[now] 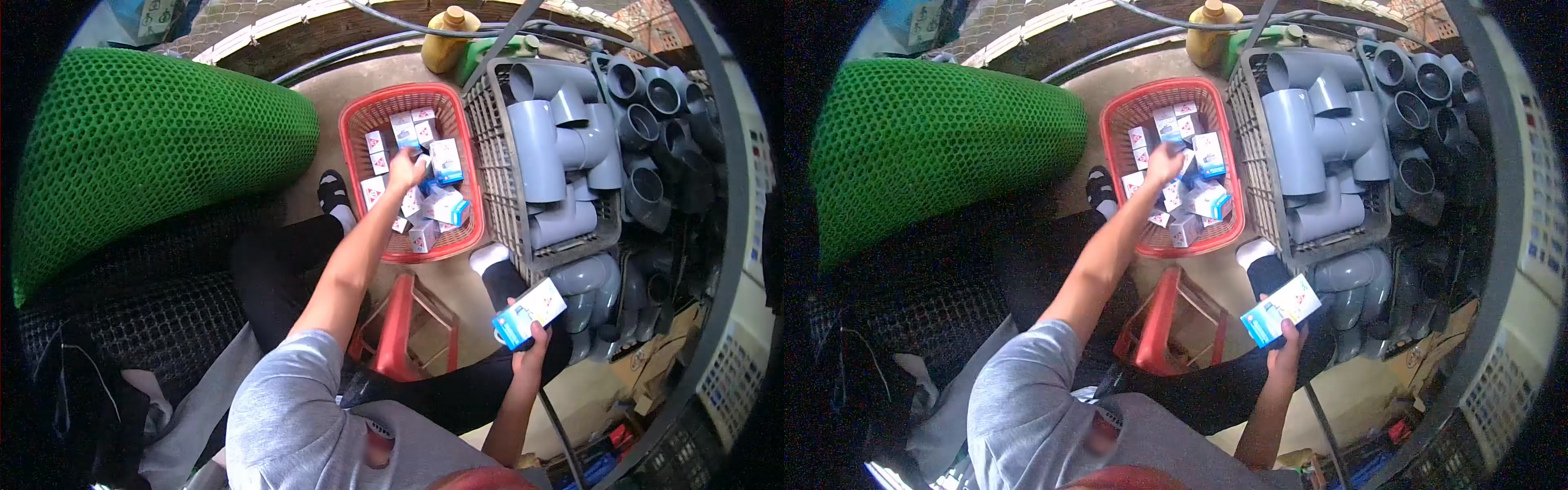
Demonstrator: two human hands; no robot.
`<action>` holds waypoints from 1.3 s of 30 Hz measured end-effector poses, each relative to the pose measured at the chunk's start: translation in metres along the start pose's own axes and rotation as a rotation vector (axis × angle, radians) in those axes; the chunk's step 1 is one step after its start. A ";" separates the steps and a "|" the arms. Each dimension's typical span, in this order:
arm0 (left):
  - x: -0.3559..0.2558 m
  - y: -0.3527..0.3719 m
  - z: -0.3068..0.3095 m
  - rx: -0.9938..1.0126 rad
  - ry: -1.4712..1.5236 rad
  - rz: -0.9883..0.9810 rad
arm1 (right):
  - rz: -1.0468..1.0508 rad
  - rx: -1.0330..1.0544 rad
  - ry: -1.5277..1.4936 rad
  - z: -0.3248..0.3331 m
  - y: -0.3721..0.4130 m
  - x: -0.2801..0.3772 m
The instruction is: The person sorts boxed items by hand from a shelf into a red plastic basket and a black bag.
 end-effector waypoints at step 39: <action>-0.018 -0.102 -0.044 -0.110 0.302 0.064 | -0.127 -0.041 -0.006 -0.013 -0.016 -0.013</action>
Point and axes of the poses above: each hand's wrist, its own y-axis away from the middle knuckle, its own z-axis out of the back of the hand, x = y × z, the point moved 7 cm from there along -y, towards the middle knuckle, and after that the axes turned 2 degrees about y, right-handed, at the moved point
